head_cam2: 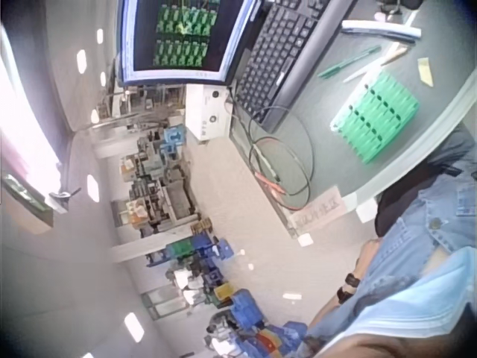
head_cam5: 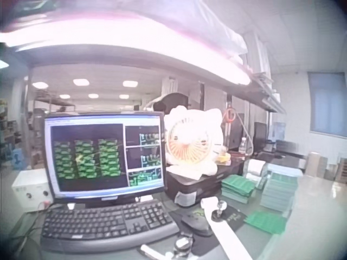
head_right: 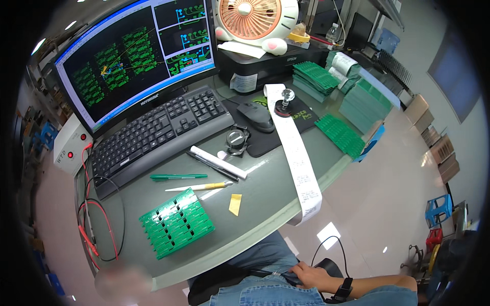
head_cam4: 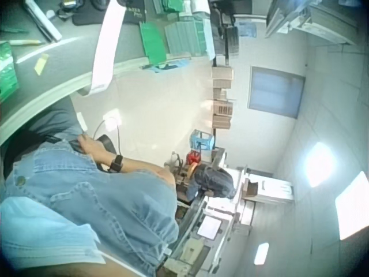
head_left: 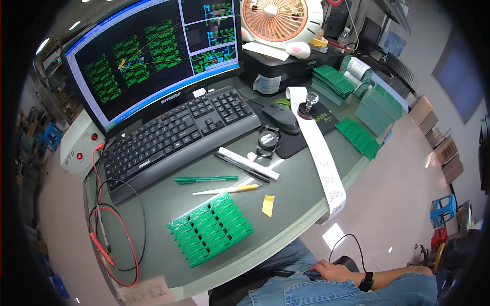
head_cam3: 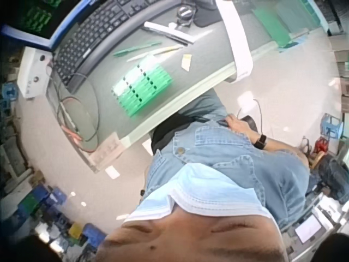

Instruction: Inspect and test green printed circuit boards using probes, a magnifying loupe, and a computer interface.

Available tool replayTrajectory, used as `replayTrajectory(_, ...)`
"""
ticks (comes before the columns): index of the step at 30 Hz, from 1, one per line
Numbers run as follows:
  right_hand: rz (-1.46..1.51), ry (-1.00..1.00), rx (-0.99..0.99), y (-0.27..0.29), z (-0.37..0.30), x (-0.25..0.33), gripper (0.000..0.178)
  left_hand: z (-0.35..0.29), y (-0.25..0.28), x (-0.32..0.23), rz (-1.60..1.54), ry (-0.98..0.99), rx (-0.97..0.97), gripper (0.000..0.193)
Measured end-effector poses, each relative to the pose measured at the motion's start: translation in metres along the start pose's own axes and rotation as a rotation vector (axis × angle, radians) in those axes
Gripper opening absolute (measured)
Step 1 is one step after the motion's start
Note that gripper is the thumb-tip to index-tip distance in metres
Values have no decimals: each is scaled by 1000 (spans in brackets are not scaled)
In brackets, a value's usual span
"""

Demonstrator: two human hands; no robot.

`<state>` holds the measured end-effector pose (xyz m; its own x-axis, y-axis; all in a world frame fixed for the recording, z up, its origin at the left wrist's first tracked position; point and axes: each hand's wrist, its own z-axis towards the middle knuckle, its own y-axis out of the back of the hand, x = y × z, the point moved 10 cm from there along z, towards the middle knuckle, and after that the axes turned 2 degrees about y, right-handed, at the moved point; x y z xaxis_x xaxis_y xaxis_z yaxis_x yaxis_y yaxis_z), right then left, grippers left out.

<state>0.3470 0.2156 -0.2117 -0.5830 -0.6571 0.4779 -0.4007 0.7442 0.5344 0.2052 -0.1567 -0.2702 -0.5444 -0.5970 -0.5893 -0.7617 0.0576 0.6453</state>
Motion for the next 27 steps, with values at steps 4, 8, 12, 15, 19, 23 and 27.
replayTrajectory(4,14,-221,-67,-26,-27,-35,59,3,-28,18,31,-54,-1,28)
replayTrajectory(8,-51,-338,-111,-38,-36,-59,48,-4,-57,36,67,-93,12,28)
replayTrajectory(12,-5,-358,-46,-49,-43,-66,46,-16,-80,60,122,-116,18,28)
replayTrajectory(15,23,-364,4,-54,-44,-69,45,-26,-97,76,160,-125,12,28)
replayTrajectory(19,68,-358,68,-62,-42,-71,44,-41,-113,99,226,-131,3,28)
replayTrajectory(23,124,-347,136,-76,-42,-72,42,-62,-126,123,299,-133,2,28)
replayTrajectory(27,178,-329,201,-85,-39,-74,41,-76,-136,147,377,-135,-3,28)
